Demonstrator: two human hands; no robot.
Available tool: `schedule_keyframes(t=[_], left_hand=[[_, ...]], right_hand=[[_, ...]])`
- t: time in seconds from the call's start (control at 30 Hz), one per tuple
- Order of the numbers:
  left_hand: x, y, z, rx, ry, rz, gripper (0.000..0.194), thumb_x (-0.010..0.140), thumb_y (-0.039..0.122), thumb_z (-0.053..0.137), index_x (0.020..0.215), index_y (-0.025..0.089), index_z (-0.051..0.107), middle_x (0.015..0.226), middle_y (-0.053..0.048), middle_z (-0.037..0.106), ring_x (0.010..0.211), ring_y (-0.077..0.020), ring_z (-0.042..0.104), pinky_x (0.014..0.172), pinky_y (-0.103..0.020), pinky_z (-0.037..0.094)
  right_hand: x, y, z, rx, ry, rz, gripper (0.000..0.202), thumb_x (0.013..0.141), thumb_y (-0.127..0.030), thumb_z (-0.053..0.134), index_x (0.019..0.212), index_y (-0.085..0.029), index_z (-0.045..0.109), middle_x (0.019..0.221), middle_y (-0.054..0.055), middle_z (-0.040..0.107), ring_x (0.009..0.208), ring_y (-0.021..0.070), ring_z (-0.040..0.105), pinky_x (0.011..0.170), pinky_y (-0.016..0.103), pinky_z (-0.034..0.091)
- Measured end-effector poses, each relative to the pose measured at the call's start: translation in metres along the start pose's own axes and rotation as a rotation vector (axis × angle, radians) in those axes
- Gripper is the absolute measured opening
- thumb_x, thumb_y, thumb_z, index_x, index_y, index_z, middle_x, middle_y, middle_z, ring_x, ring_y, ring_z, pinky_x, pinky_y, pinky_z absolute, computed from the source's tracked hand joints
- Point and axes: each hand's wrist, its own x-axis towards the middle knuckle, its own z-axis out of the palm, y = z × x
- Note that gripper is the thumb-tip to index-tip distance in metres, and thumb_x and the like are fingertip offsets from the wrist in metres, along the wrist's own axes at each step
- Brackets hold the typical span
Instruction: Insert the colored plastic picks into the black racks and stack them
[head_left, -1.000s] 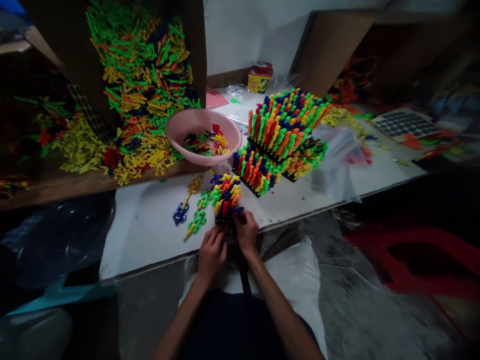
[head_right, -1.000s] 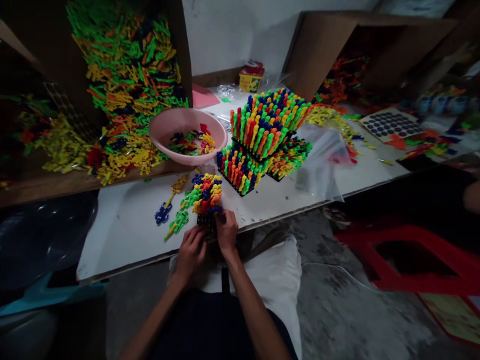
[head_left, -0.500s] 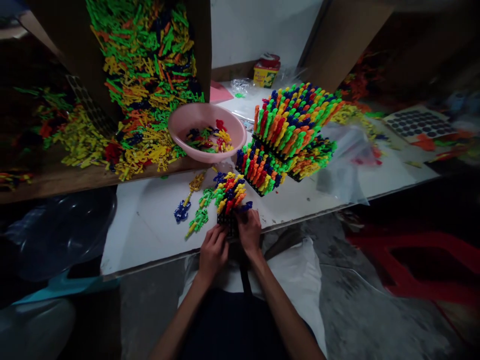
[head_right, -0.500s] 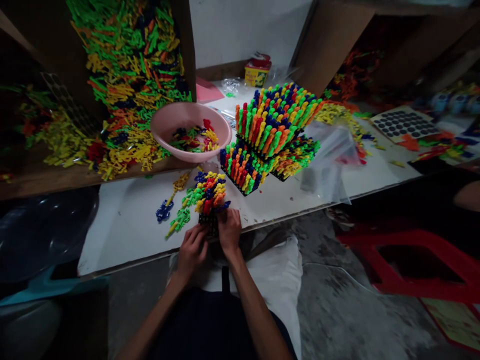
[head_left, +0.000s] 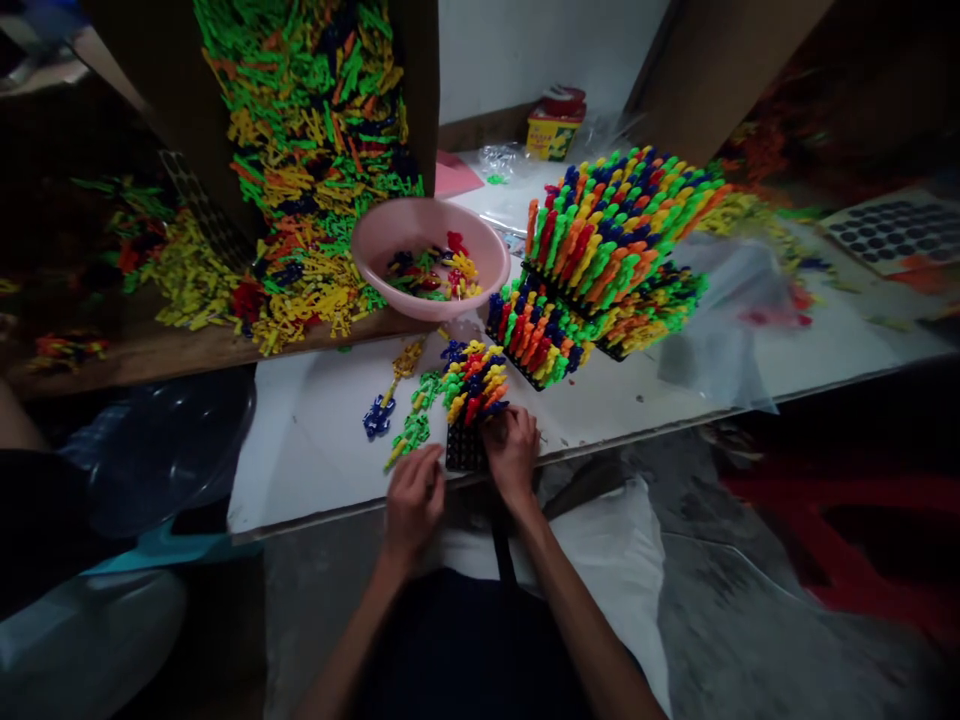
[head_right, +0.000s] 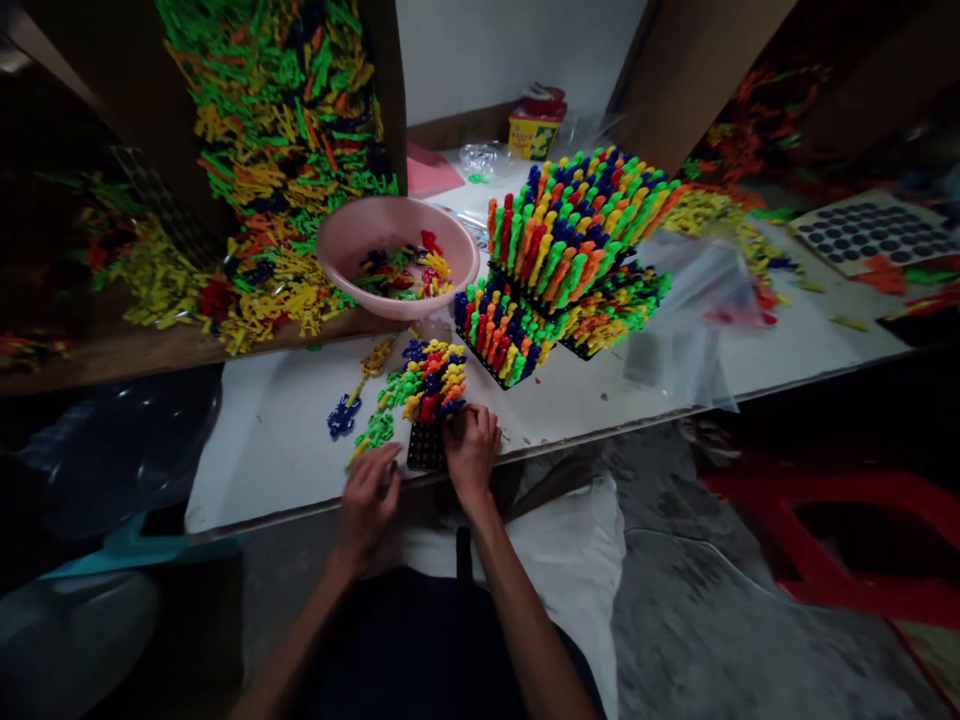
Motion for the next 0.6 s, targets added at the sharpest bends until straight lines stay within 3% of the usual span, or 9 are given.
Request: schedule_keyframes(t=[0.07, 0.13, 0.2, 0.3, 0.4, 0.47, 0.6], left_hand=[[0.004, -0.011, -0.017, 0.151, 0.099, -0.138, 0.029, 0.089, 0.022, 0.055, 0.117, 0.022, 0.064, 0.114, -0.011, 0.066, 0.11, -0.0269, 0.059, 0.097, -0.045, 0.049], [0.007, -0.025, -0.032, 0.222, 0.091, -0.256, 0.022, 0.086, 0.028, 0.058, 0.105, 0.021, 0.068, 0.104, -0.012, 0.066, 0.102, -0.0282, 0.06, 0.089, -0.043, 0.051], [0.01, -0.037, -0.041, 0.143, 0.012, -0.323, 0.016, 0.084, 0.031, 0.059, 0.092, 0.022, 0.07, 0.093, -0.009, 0.066, 0.091, -0.0255, 0.062, 0.08, -0.038, 0.052], [0.017, -0.044, -0.048, -0.162, -0.048, -0.524, 0.02, 0.075, 0.039, 0.07, 0.081, 0.02, 0.07, 0.079, -0.005, 0.068, 0.071, -0.0196, 0.063, 0.07, -0.032, 0.051], [0.022, -0.034, -0.045, -0.602, 0.015, -0.749, 0.033, 0.066, 0.043, 0.079, 0.083, 0.017, 0.069, 0.082, -0.004, 0.071, 0.071, -0.0186, 0.067, 0.069, -0.03, 0.053], [0.024, -0.023, -0.037, -0.806, 0.091, -0.773, 0.035, 0.066, 0.042, 0.08, 0.084, 0.016, 0.067, 0.089, -0.006, 0.072, 0.08, -0.0209, 0.071, 0.073, -0.033, 0.055], [0.023, -0.008, -0.01, -0.678, 0.111, -0.651, 0.031, 0.065, 0.04, 0.081, 0.081, 0.017, 0.068, 0.084, -0.003, 0.073, 0.076, -0.0175, 0.069, 0.071, -0.029, 0.055]], right_hand=[[0.0, 0.0, 0.001, 0.002, 0.02, -0.016, 0.02, 0.093, -0.039, 0.054, 0.097, -0.022, 0.063, 0.104, 0.009, 0.063, 0.097, 0.0262, 0.051, 0.085, 0.039, 0.039], [-0.001, 0.001, 0.002, 0.011, 0.059, -0.03, 0.021, 0.094, -0.041, 0.053, 0.097, -0.022, 0.063, 0.103, 0.009, 0.064, 0.097, 0.0264, 0.051, 0.085, 0.038, 0.038], [-0.002, 0.002, 0.004, 0.016, 0.076, -0.04, 0.022, 0.094, -0.041, 0.054, 0.098, -0.022, 0.062, 0.103, 0.009, 0.064, 0.097, 0.0267, 0.051, 0.085, 0.039, 0.038], [-0.002, 0.003, 0.006, 0.011, 0.078, -0.044, 0.021, 0.093, -0.04, 0.055, 0.099, -0.021, 0.062, 0.103, 0.009, 0.064, 0.097, 0.0269, 0.051, 0.085, 0.039, 0.038], [-0.003, 0.002, 0.007, 0.007, 0.091, -0.036, 0.02, 0.093, -0.04, 0.056, 0.099, -0.021, 0.062, 0.102, 0.009, 0.064, 0.097, 0.027, 0.05, 0.085, 0.039, 0.037], [-0.004, 0.002, 0.008, 0.001, 0.092, -0.03, 0.021, 0.093, -0.04, 0.055, 0.099, -0.021, 0.062, 0.102, 0.009, 0.065, 0.098, 0.0272, 0.05, 0.085, 0.039, 0.037], [-0.007, 0.002, 0.009, -0.025, 0.094, -0.022, 0.022, 0.093, -0.04, 0.055, 0.099, -0.02, 0.062, 0.104, 0.01, 0.065, 0.101, 0.0278, 0.049, 0.086, 0.04, 0.036]])
